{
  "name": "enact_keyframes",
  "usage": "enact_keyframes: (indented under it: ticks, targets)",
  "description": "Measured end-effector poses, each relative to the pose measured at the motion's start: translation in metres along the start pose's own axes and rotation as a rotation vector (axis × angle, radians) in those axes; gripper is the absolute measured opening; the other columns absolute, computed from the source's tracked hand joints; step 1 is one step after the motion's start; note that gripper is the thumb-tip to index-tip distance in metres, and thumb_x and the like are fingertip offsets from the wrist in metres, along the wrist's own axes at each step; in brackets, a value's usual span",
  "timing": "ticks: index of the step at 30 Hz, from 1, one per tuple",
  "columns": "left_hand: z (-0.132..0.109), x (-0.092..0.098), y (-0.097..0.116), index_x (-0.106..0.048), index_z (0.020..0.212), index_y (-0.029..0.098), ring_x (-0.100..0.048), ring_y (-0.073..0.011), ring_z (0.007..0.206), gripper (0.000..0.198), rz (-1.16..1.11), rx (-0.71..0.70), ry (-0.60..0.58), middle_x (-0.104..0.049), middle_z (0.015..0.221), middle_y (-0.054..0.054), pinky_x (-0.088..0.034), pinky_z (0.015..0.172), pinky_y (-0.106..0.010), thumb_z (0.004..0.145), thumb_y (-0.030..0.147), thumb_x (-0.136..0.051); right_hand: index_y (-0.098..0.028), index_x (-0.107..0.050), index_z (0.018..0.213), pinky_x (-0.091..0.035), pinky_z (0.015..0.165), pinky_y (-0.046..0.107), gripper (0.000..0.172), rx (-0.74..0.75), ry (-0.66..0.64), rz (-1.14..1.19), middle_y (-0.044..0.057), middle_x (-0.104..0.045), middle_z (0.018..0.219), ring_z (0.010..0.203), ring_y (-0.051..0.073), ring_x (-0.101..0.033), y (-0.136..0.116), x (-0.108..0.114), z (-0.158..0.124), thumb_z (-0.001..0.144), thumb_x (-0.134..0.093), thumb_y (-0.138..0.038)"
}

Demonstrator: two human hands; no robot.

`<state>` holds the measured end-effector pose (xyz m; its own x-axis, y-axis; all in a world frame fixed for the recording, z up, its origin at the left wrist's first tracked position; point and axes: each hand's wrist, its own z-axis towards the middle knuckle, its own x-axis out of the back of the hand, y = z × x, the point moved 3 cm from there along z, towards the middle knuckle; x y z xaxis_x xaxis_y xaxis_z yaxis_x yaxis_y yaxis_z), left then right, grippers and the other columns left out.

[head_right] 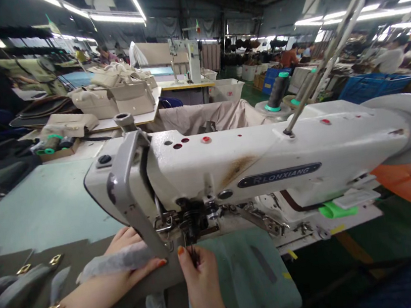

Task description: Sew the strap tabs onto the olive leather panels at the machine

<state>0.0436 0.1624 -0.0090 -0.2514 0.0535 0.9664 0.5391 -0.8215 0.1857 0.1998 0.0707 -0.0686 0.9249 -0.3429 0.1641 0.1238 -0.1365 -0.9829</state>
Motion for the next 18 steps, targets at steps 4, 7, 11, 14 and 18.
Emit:
enact_keyframes:
  ticks: [4, 7, 11, 14, 18]
  targets:
    - [0.007, 0.009, 0.002, -0.063, 0.113, 0.026, -0.057, -0.0262, 0.105, 0.031, -0.050, 0.034, 0.019, -0.067, 0.113, -0.004, -0.041, 0.097, -0.048, 0.088, 0.043, -0.053, -0.013, -0.059, 0.070, -0.033, 0.056, 0.022, 0.039, 0.055, 0.019, 0.005, 0.001, -0.052, 0.063, 0.063, 0.013, -0.046, -0.004, 0.000, 0.007, 0.089, -0.048, -0.045]
    - [0.009, 0.012, 0.003, -0.067, 0.102, 0.028, -0.059, -0.0297, 0.101, 0.026, -0.061, 0.042, 0.053, -0.068, 0.106, -0.003, -0.040, 0.097, -0.054, 0.085, 0.044, -0.056, -0.014, -0.061, 0.072, -0.035, 0.058, 0.022, 0.039, 0.077, 0.015, -0.028, 0.002, -0.056, 0.065, 0.068, 0.015, -0.051, -0.005, 0.000, 0.006, 0.091, -0.048, -0.044]
    - [0.012, 0.009, -0.002, -0.067, 0.100, 0.026, -0.063, -0.0244, 0.094, 0.025, -0.165, 0.007, 0.076, -0.069, 0.104, -0.002, -0.047, 0.092, -0.043, 0.087, 0.042, -0.052, -0.015, -0.062, 0.071, -0.039, 0.059, 0.022, 0.039, 0.077, -0.075, -0.055, 0.002, -0.060, 0.064, 0.066, 0.016, -0.057, -0.005, 0.004, -0.005, 0.093, -0.046, -0.044]
    - [0.014, 0.004, -0.007, -0.067, 0.095, 0.025, -0.065, -0.0207, 0.085, 0.024, -0.228, 0.011, 0.026, -0.072, 0.095, -0.001, -0.050, 0.089, -0.037, 0.088, 0.041, -0.051, -0.017, -0.066, 0.083, -0.042, 0.064, 0.021, 0.032, 0.102, -0.125, -0.056, 0.002, -0.067, 0.072, 0.069, 0.016, -0.063, -0.003, 0.008, -0.012, 0.095, -0.048, -0.040]
    - [0.010, 0.000, -0.011, -0.067, 0.099, 0.026, -0.065, -0.0221, 0.094, 0.029, -0.239, 0.065, 0.033, -0.072, 0.100, -0.002, -0.050, 0.090, -0.035, 0.088, 0.045, -0.049, -0.018, -0.068, 0.077, -0.038, 0.062, 0.022, 0.029, 0.170, -0.095, -0.187, 0.003, -0.070, 0.073, 0.070, 0.016, -0.064, -0.002, 0.013, -0.010, 0.093, -0.054, -0.036]
